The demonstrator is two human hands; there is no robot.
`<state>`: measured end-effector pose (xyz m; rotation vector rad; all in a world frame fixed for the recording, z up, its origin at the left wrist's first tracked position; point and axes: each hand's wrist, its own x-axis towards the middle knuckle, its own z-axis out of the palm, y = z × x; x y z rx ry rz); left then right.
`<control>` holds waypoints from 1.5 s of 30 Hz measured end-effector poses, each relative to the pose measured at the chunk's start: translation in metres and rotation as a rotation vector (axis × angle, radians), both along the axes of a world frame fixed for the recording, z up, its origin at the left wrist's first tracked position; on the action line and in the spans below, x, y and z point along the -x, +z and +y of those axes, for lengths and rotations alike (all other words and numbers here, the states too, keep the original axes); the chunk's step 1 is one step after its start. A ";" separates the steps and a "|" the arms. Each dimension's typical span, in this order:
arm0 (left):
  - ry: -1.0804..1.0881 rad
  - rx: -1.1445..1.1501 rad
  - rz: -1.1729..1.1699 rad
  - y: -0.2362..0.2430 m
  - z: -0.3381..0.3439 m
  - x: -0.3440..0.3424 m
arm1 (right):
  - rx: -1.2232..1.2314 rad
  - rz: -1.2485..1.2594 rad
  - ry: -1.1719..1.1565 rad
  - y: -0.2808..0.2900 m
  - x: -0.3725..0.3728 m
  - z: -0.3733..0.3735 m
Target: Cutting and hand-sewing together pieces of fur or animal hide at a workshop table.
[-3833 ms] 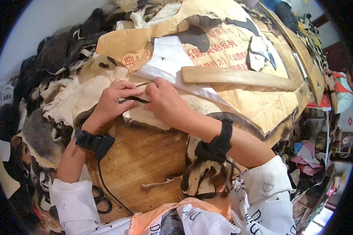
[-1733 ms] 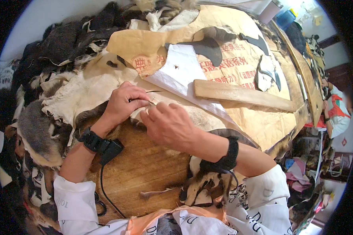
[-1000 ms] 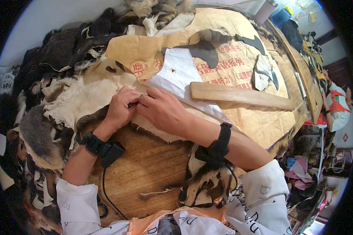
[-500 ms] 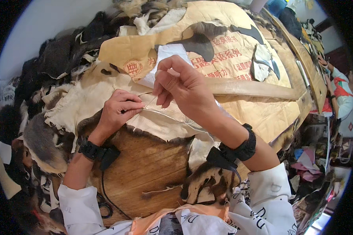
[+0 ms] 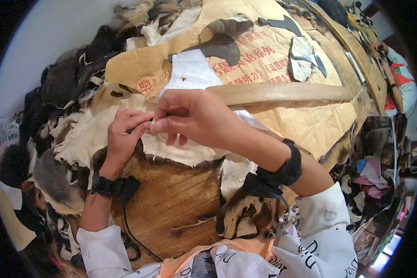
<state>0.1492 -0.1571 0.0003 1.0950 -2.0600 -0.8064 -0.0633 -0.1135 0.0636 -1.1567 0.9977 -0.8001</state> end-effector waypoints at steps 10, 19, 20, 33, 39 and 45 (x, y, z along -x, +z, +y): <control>0.030 -0.059 0.112 0.013 0.016 0.009 | 0.246 0.435 -0.066 -0.032 -0.003 -0.010; 0.126 0.110 -0.052 0.032 0.018 0.016 | 0.293 0.466 -0.083 -0.022 -0.003 -0.005; 0.126 0.110 -0.052 0.029 0.017 0.016 | 0.292 0.466 -0.083 -0.023 -0.002 -0.003; -0.011 0.033 -0.103 -0.009 0.018 0.017 | 0.675 0.874 0.028 -0.056 -0.004 0.027; -0.019 0.016 -0.057 -0.011 0.018 0.015 | 0.660 0.742 -0.022 -0.045 0.015 0.024; -0.136 0.237 -0.148 -0.008 0.013 0.015 | 0.643 0.740 0.004 -0.044 0.011 0.029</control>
